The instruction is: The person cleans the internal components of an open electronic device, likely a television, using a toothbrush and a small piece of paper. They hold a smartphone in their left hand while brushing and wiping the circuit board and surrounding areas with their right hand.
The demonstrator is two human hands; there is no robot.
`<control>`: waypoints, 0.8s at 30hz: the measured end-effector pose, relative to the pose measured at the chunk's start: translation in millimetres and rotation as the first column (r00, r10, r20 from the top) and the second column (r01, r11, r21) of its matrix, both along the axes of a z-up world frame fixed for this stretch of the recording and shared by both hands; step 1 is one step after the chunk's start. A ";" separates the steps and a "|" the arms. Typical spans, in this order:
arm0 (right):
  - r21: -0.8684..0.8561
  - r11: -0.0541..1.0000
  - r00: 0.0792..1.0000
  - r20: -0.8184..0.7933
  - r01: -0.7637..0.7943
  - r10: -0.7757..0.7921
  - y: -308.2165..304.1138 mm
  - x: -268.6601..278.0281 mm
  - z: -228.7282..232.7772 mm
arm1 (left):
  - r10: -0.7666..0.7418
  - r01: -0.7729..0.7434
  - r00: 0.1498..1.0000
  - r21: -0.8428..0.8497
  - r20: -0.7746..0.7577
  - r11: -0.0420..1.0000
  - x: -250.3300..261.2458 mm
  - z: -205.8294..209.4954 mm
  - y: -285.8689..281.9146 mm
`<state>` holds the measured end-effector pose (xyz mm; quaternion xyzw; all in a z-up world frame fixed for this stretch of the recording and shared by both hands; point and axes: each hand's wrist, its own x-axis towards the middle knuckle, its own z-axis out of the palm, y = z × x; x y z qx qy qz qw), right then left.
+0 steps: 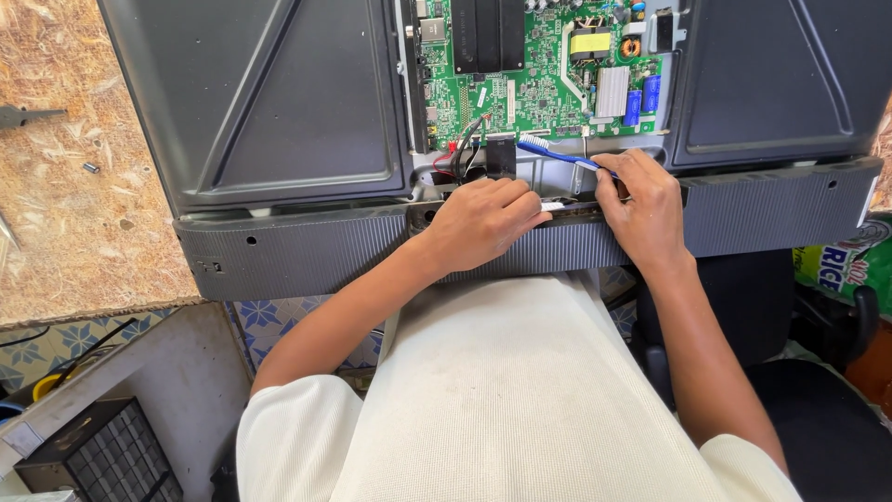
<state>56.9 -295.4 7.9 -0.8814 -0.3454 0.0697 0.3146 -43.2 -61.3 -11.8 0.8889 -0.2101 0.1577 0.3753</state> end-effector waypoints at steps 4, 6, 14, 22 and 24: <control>0.004 1.000 0.999 -0.031 0.017 -0.017 -3.7 0.1 1.7 | 0.012 -0.012 1.000 0.004 0.002 1.000 -0.3 -1.7 -0.8; 0.008 0.999 0.998 -0.052 0.033 -0.033 -3.7 -0.4 9.1 | 0.011 -0.011 1.000 0.002 0.000 1.000 -0.1 -2.6 -0.7; -0.046 0.996 0.997 -0.014 0.071 -0.071 1.2 -7.9 3.9 | -0.003 0.003 1.000 -0.007 -0.005 1.000 -0.6 -1.3 -1.4; -0.067 0.992 0.994 -0.032 0.106 -0.108 -1.1 -12.4 19.4 | -0.003 0.003 1.000 -0.020 -0.007 1.000 -1.3 -1.2 -1.2; -0.100 0.989 0.994 0.037 0.104 -0.101 -5.2 -14.1 15.1 | -0.007 0.007 1.000 -0.002 -0.016 1.000 -1.7 -3.2 -0.7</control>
